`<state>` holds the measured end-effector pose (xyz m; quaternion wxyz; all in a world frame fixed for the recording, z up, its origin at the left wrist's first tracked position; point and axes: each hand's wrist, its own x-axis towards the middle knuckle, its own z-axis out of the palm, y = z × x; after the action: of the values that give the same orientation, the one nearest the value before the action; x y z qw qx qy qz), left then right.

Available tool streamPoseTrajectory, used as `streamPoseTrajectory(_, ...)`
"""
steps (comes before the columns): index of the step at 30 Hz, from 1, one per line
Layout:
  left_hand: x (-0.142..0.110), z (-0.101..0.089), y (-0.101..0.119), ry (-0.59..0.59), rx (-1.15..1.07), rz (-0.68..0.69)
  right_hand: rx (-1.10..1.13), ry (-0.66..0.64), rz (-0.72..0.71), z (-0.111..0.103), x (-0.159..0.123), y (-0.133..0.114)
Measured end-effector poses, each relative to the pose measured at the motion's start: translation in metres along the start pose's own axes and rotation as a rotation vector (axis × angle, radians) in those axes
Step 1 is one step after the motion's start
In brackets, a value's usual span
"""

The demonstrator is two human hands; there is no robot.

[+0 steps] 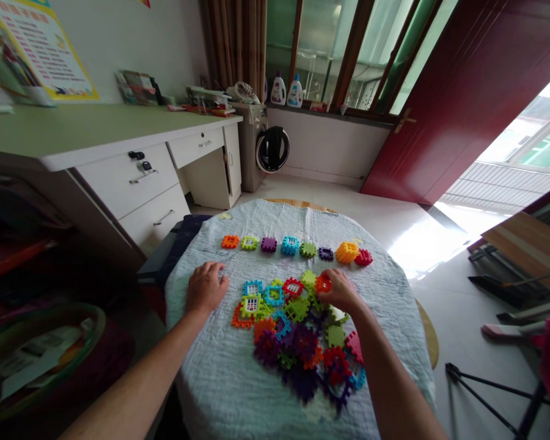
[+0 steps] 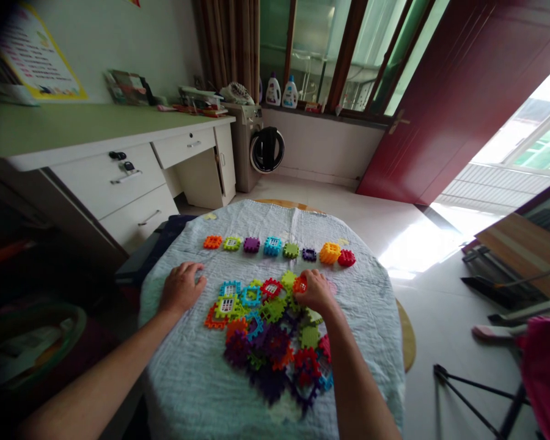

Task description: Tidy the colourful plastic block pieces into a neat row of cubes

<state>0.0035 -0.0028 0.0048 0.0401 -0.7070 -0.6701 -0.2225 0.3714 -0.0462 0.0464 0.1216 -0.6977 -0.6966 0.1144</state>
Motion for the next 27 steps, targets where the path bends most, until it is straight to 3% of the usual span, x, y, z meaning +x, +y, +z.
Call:
streamPoseTrajectory(4,0.000,0.000,0.000,-0.001,-0.009,0.002,0.139,0.031,-0.096,0.006,0.010,-0.029)
streamPoseTrajectory(9,-0.001,0.000,0.000,-0.006,-0.003,-0.003,0.175,-0.022,-0.227,0.025,0.036,-0.088)
streamPoseTrajectory(13,-0.001,-0.002,0.000,-0.015,-0.013,-0.005,0.116,-0.057,-0.214,0.041,0.058,-0.124)
streamPoseTrajectory(16,-0.001,-0.004,0.002,-0.016,-0.026,0.002,0.163,-0.028,-0.199,0.050,0.067,-0.134)
streamPoseTrajectory(19,-0.002,-0.004,0.001,-0.013,-0.044,0.007,0.321,0.059,-0.248,0.048,0.065,-0.123)
streamPoseTrajectory(21,-0.003,-0.003,-0.002,-0.013,-0.077,0.003,0.432,0.140,-0.295,0.038,0.057,-0.102)
streamPoseTrajectory(25,0.001,-0.004,-0.006,-0.035,-0.220,-0.015,0.470,0.274,-0.202,0.009,0.030,-0.033)
streamPoseTrajectory(27,0.007,-0.008,0.002,-0.091,-0.293,0.050,0.415,0.311,-0.109,0.000,0.017,0.006)
